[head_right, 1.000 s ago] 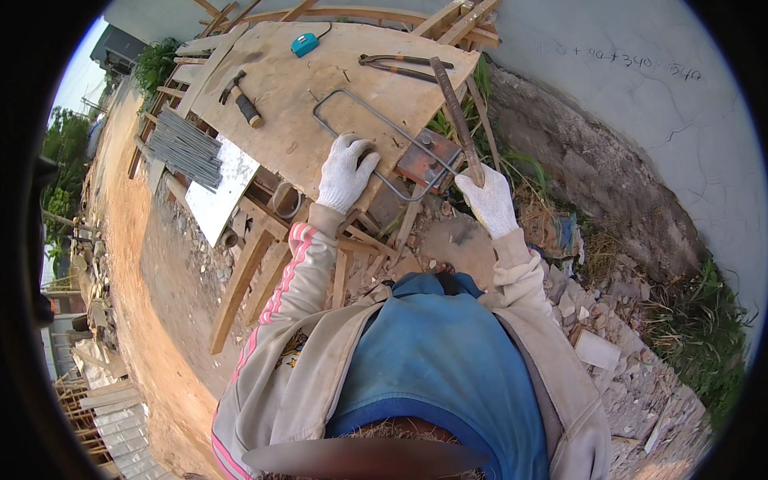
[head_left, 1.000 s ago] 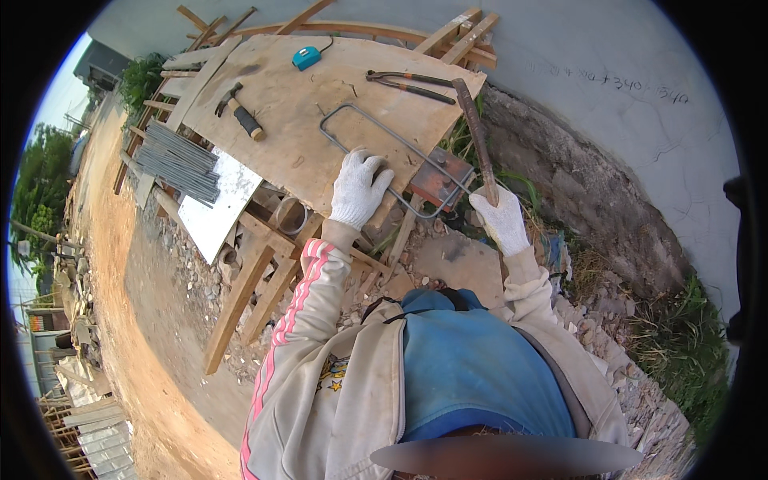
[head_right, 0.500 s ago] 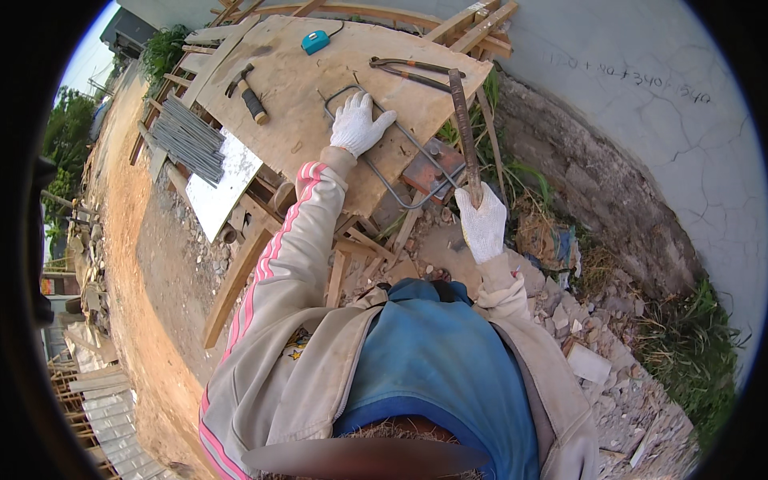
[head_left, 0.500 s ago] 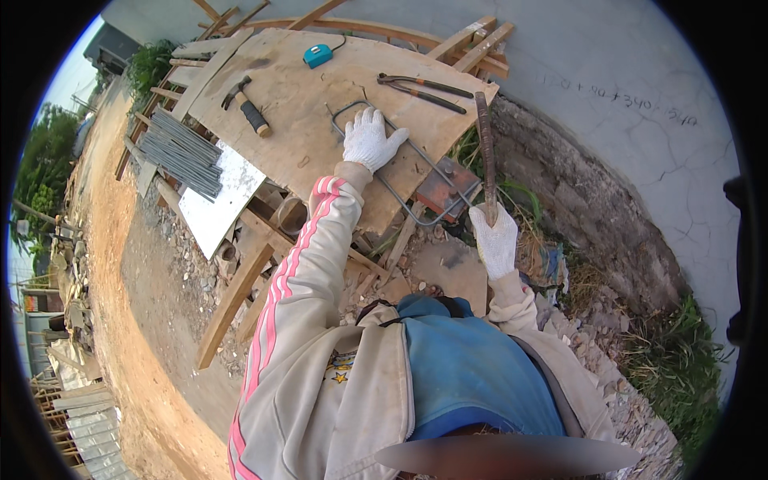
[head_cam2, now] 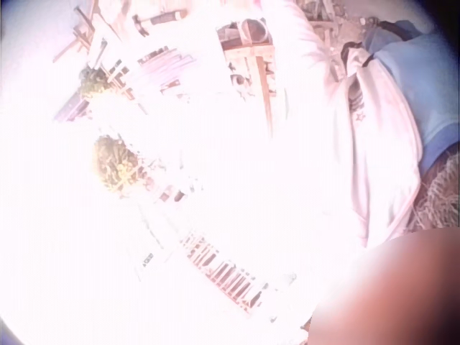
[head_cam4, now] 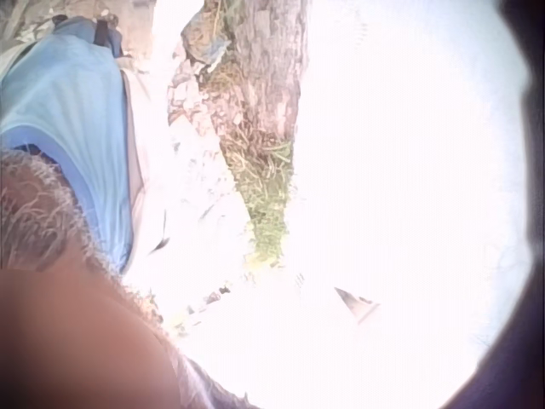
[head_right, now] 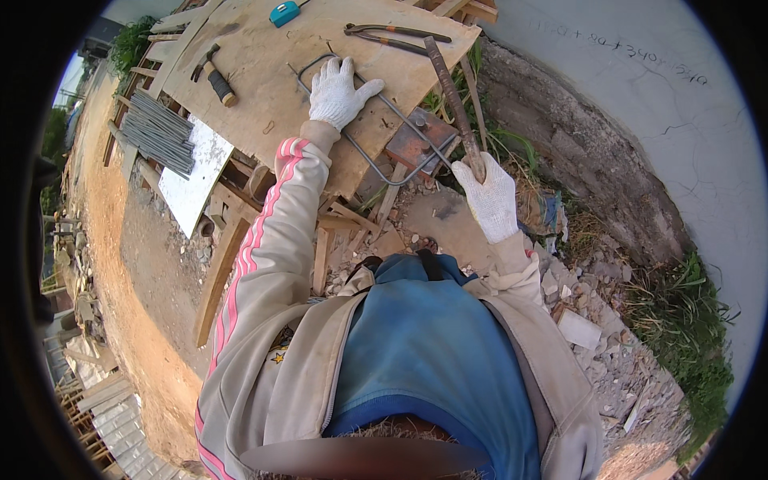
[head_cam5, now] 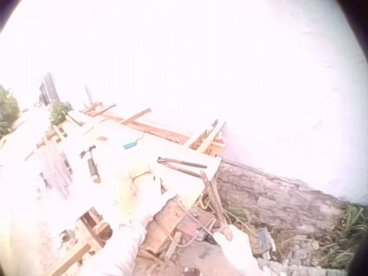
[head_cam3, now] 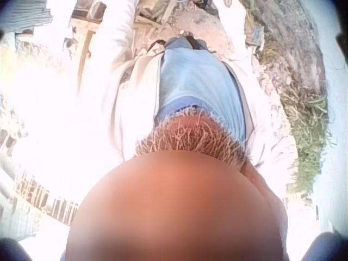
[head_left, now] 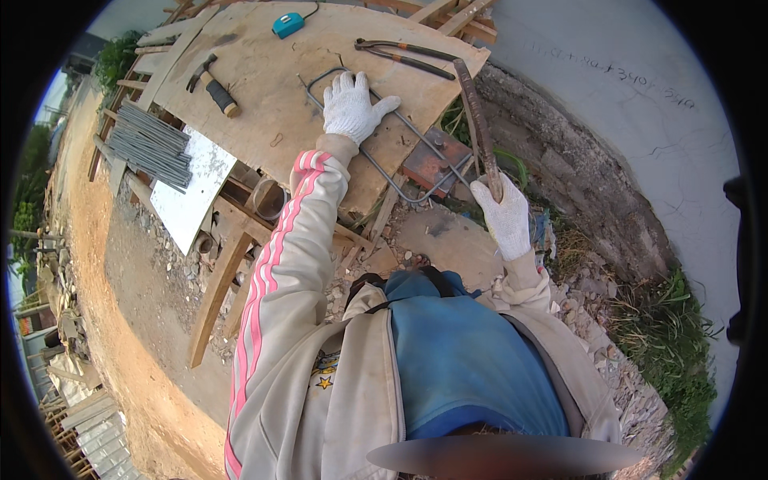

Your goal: The person bends thin metal rods into U-shaped forms using a long metal bar as a lever against a wooden workbench. They repeatedly position each rod, apply leverage to bend it, and place the finished pieces aside. The person then walks across the site to another area.

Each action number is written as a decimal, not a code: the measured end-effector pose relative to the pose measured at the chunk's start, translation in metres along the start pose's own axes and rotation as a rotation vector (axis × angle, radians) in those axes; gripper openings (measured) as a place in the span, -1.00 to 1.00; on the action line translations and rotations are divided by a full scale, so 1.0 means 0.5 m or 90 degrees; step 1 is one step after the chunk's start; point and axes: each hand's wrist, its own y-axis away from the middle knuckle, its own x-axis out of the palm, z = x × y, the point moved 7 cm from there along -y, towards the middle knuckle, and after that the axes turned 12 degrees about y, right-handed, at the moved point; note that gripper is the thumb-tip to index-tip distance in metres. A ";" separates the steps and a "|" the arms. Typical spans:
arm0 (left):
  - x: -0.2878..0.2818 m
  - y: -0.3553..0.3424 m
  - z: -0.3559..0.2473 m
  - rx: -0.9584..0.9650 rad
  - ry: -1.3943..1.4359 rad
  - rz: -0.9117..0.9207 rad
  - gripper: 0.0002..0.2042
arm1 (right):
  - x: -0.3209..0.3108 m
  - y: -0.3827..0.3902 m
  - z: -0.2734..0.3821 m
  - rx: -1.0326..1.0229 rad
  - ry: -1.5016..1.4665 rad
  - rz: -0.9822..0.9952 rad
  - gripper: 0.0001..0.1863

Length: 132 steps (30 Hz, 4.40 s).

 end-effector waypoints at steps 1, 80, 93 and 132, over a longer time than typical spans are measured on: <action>-0.004 -0.002 -0.002 0.004 -0.009 -0.013 -0.07 | -0.023 0.006 -0.006 0.025 0.040 0.006 -0.66; 0.015 -0.019 0.028 -0.031 -0.085 -0.023 0.06 | -0.506 0.169 -0.319 -0.003 0.640 0.008 -0.36; 0.008 -0.001 0.001 0.029 -0.043 -0.023 -0.04 | -0.313 0.535 -0.201 0.257 0.620 -0.160 -0.40; -0.004 -0.005 -0.002 -0.028 -0.007 0.067 0.03 | -0.040 0.802 -0.006 0.335 0.160 -0.048 -0.62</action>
